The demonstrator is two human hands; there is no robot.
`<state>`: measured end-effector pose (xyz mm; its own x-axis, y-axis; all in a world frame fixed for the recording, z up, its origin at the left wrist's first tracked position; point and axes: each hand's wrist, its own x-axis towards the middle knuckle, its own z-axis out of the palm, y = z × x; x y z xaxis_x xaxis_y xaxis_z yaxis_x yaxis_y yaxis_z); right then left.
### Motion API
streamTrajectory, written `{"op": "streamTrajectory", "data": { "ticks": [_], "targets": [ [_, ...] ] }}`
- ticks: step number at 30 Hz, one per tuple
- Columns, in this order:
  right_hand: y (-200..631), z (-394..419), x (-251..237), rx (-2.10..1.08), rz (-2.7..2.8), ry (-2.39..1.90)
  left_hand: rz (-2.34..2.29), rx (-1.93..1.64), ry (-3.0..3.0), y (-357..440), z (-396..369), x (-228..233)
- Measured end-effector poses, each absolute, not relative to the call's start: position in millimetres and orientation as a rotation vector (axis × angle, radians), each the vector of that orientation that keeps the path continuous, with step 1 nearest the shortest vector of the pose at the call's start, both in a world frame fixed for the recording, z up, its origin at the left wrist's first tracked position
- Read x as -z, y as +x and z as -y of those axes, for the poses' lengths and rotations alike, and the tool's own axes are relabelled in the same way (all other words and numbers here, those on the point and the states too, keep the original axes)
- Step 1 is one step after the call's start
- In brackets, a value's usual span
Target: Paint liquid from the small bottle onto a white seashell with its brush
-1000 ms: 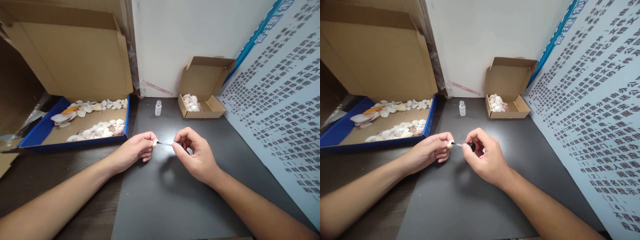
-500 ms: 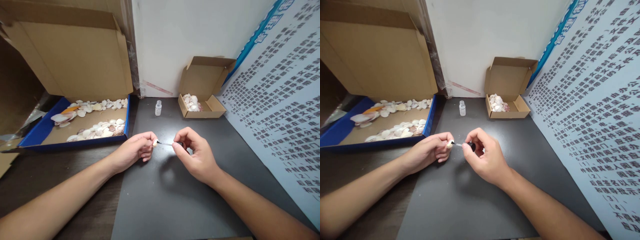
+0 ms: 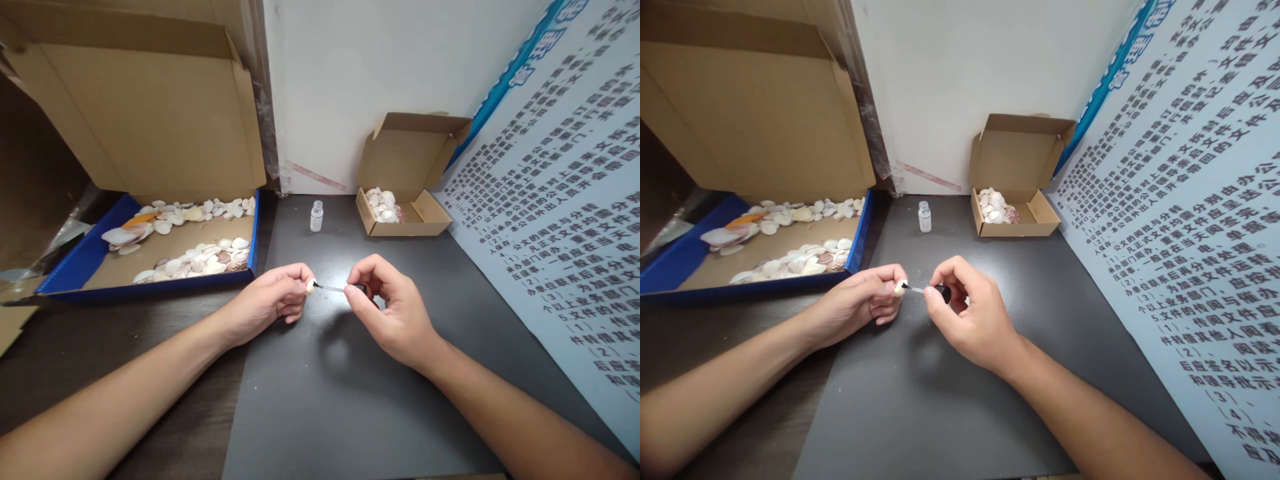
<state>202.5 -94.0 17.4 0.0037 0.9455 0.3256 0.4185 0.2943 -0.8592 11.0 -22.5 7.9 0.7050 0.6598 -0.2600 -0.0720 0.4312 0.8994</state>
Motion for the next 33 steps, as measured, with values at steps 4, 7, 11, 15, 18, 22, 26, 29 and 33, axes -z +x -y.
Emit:
{"op": "streamTrajectory", "data": {
  "ticks": [4,7,11,15,18,22,26,29,33],
  "targets": [
    [203.5,95.3,-16.4,-0.67,1.568,-1.253,-0.655,-0.489,1.051,10.3,22.3,-7.5],
    [203.8,95.1,-15.5,-0.689,1.549,-1.221,-0.661,-0.489,1.05,9.1,21.9,-6.2],
    [203.0,93.2,-15.3,-0.679,1.557,-1.279,-0.654,-0.485,1.055,8.5,21.8,-5.1],
    [203.0,92.8,-15.5,-0.666,1.547,-1.264,-0.66,-0.488,1.056,8.8,22.2,-5.1],
    [203.1,93.5,-15.4,-0.696,1.572,-1.229,-0.657,-0.494,1.047,8.8,22.1,-5.2],
    [202.8,94.1,-14.8,-0.67,1.561,-1.25,-0.64,-0.478,1.056,8.2,21.6,-4.8],
    [203.3,94.4,-14.3,-0.694,1.566,-1.213,-0.636,-0.48,1.062,8.3,21.5,-4.7],
    [203.9,94.0,-13.7,-0.704,1.567,-1.229,-0.63,-0.477,1.067,8.6,21.5,-4.6],
    [204.4,92.9,-13.5,-0.694,1.558,-1.247,-0.635,-0.475,1.05,8.2,20.9,-3.7]
  ]
}}
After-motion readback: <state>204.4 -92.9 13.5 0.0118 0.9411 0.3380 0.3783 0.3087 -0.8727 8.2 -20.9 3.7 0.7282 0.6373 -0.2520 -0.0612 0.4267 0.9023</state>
